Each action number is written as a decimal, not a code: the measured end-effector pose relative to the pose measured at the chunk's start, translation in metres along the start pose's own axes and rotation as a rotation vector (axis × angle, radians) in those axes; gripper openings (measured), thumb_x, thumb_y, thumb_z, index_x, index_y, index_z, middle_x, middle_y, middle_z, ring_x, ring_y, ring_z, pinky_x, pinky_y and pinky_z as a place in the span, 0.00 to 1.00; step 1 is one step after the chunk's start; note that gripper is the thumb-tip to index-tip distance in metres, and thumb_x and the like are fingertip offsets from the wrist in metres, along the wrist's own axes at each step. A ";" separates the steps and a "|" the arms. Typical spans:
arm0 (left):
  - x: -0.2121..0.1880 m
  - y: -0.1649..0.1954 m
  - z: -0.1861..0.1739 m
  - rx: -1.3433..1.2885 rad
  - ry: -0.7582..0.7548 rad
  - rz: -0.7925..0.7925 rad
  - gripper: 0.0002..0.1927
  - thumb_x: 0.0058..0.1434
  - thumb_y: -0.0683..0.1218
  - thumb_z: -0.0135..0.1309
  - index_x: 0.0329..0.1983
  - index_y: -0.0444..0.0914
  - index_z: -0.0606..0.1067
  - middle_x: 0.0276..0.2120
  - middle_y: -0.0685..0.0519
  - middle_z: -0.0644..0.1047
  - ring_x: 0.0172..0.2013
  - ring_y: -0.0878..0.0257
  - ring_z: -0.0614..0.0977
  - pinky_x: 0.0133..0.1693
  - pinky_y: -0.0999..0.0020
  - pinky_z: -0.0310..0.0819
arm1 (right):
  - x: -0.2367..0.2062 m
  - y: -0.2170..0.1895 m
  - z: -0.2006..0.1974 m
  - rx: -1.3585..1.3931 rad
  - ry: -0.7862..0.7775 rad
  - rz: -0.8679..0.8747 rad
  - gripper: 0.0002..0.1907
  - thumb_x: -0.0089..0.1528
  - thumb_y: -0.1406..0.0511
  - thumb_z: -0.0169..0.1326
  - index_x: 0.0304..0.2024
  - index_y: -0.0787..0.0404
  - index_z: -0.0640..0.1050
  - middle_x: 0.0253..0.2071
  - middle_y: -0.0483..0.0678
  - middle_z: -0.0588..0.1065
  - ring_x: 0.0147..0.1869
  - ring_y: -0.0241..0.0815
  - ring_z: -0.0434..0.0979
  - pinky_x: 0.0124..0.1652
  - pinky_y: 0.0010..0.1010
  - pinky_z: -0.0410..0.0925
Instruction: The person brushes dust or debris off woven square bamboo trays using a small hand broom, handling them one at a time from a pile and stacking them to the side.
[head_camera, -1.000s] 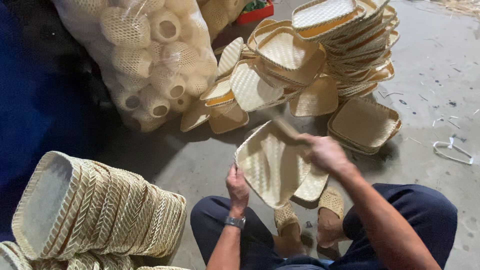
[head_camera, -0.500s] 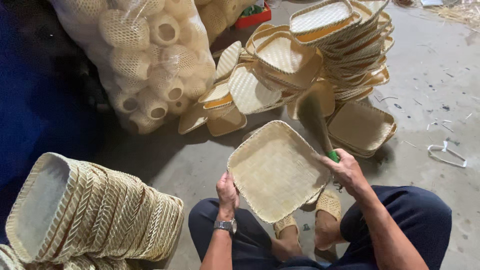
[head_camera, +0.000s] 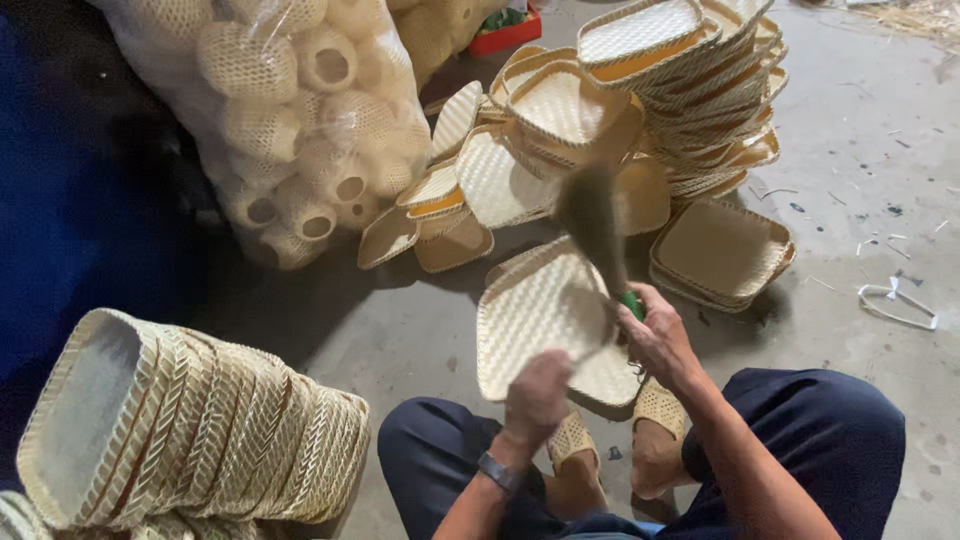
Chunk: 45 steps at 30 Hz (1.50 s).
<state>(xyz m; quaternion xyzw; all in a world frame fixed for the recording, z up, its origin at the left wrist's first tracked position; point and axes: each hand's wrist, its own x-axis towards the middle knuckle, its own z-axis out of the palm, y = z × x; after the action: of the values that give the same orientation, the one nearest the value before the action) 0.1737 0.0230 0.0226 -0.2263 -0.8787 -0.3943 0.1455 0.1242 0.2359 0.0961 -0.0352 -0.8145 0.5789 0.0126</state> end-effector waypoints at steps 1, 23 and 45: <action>0.003 -0.007 -0.002 -0.031 0.074 -0.030 0.17 0.78 0.49 0.39 0.48 0.36 0.77 0.41 0.44 0.81 0.40 0.52 0.85 0.42 0.62 0.82 | -0.005 -0.008 -0.004 -0.054 0.032 -0.013 0.27 0.64 0.58 0.56 0.64 0.57 0.68 0.34 0.51 0.79 0.27 0.38 0.77 0.25 0.33 0.72; 0.012 -0.052 -0.062 -1.058 0.569 -0.371 0.14 0.72 0.44 0.48 0.53 0.31 0.77 0.44 0.53 0.82 0.42 0.68 0.80 0.45 0.72 0.77 | -0.013 0.024 -0.010 -0.913 -0.098 -0.113 0.15 0.72 0.60 0.46 0.60 0.47 0.76 0.39 0.52 0.78 0.34 0.46 0.81 0.32 0.39 0.76; 0.019 -0.087 -0.044 -0.924 0.953 -0.324 0.13 0.71 0.43 0.53 0.56 0.33 0.73 0.46 0.50 0.76 0.42 0.61 0.76 0.42 0.65 0.73 | -0.035 -0.008 0.031 -0.268 -0.507 0.194 0.20 0.64 0.55 0.53 0.58 0.40 0.79 0.51 0.43 0.77 0.41 0.40 0.83 0.37 0.36 0.79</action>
<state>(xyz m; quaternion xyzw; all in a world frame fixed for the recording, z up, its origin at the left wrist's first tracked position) 0.1161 -0.0566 0.0049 0.0674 -0.4830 -0.8024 0.3440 0.1567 0.2013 0.0936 0.0315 -0.8538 0.4550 -0.2511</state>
